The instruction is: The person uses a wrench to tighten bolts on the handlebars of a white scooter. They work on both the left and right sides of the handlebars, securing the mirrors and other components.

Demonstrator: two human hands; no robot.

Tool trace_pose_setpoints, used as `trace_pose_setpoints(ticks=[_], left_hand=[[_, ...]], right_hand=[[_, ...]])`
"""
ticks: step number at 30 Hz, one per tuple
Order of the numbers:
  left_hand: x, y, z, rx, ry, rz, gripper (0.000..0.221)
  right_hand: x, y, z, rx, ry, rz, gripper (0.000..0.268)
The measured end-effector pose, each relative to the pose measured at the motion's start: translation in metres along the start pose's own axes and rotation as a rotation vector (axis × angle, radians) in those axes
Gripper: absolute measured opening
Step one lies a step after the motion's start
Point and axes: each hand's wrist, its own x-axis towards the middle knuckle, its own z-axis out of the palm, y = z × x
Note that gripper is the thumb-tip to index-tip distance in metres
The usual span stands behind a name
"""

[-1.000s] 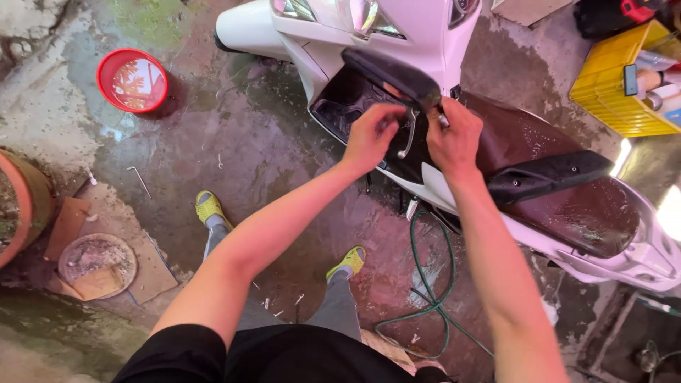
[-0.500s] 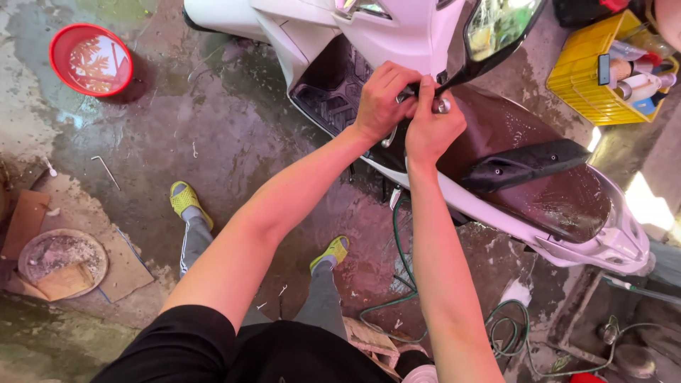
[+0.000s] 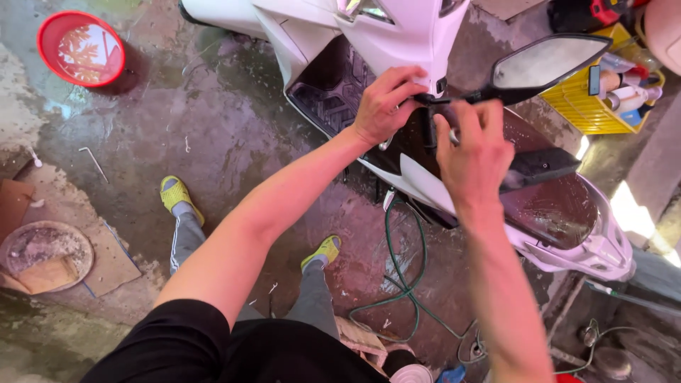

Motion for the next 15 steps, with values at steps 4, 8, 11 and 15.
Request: trace_pose_setpoints(ticks=[4,8,11,15], left_hand=[[0.001,0.002,0.000,-0.038,-0.060,0.033,0.013],[0.002,-0.005,0.001,-0.032,-0.133,0.066,0.015],[0.004,-0.007,0.000,-0.032,-0.168,0.098,0.018],[0.006,-0.003,-0.002,-0.067,-0.205,0.106,0.018]], right_hand=[[0.014,0.009,-0.002,-0.741,-0.284,-0.255,0.034],[0.023,0.037,0.027,-0.833,-0.300,-0.495,0.011],[0.028,0.053,0.046,-0.703,-0.515,-0.459,0.014],[0.036,0.046,0.040,-0.706,-0.760,-0.432,0.023]])
